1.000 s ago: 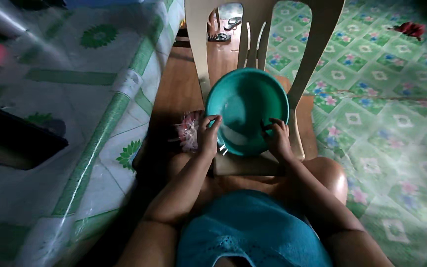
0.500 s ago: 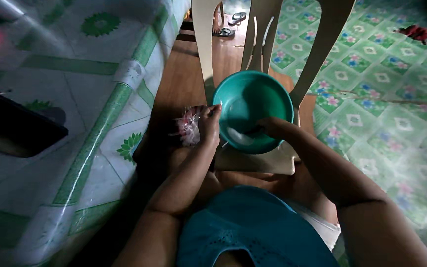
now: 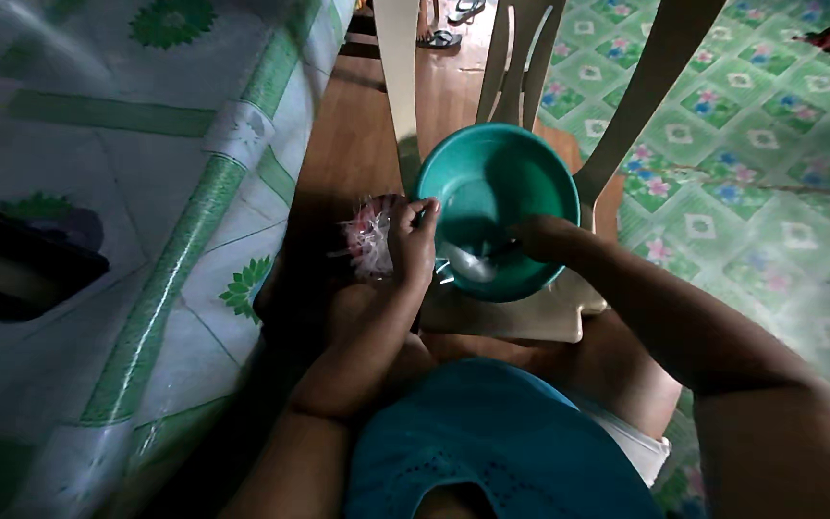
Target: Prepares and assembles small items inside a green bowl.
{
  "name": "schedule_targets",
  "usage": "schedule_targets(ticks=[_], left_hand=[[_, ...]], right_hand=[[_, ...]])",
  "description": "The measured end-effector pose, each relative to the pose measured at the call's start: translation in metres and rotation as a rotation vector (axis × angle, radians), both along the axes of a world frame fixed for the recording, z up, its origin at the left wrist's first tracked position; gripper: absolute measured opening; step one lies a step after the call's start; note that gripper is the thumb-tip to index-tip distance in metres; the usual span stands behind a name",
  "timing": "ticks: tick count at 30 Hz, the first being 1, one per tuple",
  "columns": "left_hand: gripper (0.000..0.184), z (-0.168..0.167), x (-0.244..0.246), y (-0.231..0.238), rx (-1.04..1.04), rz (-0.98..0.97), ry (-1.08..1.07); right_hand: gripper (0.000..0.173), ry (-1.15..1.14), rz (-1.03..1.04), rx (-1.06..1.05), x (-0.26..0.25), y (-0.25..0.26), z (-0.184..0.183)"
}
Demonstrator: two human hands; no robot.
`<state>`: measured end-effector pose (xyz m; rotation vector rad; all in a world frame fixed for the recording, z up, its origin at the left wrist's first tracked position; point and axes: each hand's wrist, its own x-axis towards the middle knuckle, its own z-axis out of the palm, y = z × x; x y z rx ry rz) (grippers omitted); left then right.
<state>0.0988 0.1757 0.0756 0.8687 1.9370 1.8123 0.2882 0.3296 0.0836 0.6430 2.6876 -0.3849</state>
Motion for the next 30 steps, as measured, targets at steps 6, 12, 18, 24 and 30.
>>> schedule_targets(ticks=[6,12,18,24,30], left_hand=[[0.018,0.012,0.017,-0.005,0.09,-0.013,0.189],[0.017,0.022,0.028,-0.007,0.113,-0.008,0.203],[0.024,0.015,0.015,-0.016,0.051,-0.029,0.212],[0.032,-0.011,-0.015,-0.014,-0.073,0.033,0.075],[0.033,0.02,-0.031,0.008,-0.078,-0.019,0.301]], right_hand=[[0.02,-0.278,-0.002,0.05,0.007,0.012,-0.009],[0.024,0.073,0.007,-0.258,0.003,-0.015,-0.037],[0.025,0.333,-0.085,-0.411,-0.026,-0.042,-0.029],[0.019,0.506,-0.127,-0.384,-0.041,-0.031,-0.027],[0.021,0.468,-0.155,-0.254,-0.022,-0.006,0.021]])
